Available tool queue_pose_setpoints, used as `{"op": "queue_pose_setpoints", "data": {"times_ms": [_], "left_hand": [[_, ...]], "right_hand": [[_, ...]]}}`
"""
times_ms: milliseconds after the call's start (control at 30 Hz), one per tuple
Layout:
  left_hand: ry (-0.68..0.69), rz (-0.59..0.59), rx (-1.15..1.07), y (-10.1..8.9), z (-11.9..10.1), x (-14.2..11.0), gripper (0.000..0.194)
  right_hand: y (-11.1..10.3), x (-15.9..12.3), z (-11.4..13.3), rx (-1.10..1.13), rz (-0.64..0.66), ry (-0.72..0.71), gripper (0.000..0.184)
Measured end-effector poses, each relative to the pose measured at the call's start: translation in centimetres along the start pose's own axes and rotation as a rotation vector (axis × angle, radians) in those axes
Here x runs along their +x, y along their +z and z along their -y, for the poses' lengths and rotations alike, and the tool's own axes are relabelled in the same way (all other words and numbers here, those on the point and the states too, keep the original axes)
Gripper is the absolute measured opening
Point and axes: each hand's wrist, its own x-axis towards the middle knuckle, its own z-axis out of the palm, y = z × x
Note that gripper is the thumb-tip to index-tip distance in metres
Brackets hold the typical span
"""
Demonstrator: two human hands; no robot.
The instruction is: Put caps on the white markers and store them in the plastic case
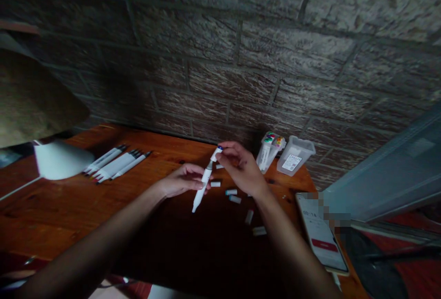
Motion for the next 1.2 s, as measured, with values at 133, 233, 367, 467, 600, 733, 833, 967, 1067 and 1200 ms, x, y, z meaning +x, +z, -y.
{"op": "queue_pose_setpoints", "data": {"times_ms": [133, 233, 367, 467, 600, 733, 833, 967, 1067, 1200], "left_hand": [[-0.018, -0.01, -0.005, 0.2, 0.2, 0.1, 0.03], [-0.047, 0.007, -0.194, 0.9, 0.0, 0.4, 0.025], [-0.061, 0.033, -0.39, 1.4, -1.2, 0.4, 0.036], [-0.054, 0.0, -0.505, 1.1, -2.2, 0.1, 0.064], [-0.076, -0.171, -0.577, 0.4, -2.9, -0.3, 0.07], [-0.046, -0.286, -0.605, 0.4, -3.1, -0.5, 0.068], [0.018, -0.323, -0.64, 0.5, -2.9, -0.4, 0.067], [0.11, -0.328, -0.703, 0.4, -2.3, -0.1, 0.068], [0.13, -0.353, -0.749, 0.4, -2.1, 0.2, 0.063], [0.152, -0.401, -0.759, 0.7, -2.0, 0.5, 0.049]], "right_hand": [[0.0, -0.5, 0.8, -0.13, 0.122, -0.034, 0.024], [0.1, -0.7, 1.5, -0.27, 0.175, -0.083, 0.023], [-0.9, -1.4, 1.2, -0.35, 0.114, -0.102, 0.028], [-3.1, -2.9, 0.0, -0.376, -0.032, -0.031, 0.029], [-6.1, -5.9, -1.9, -0.564, -0.053, 0.105, 0.026], [-7.0, -8.2, -2.5, -0.753, 0.052, 0.174, 0.019], [-7.1, -8.6, -2.7, -0.881, 0.045, 0.231, 0.017], [-6.9, -8.5, -3.4, -0.949, 0.107, 0.225, 0.023], [-6.5, -8.4, -4.1, -0.947, 0.17, 0.233, 0.029], [-6.2, -8.6, -5.1, -0.889, 0.121, 0.237, 0.025]]}}
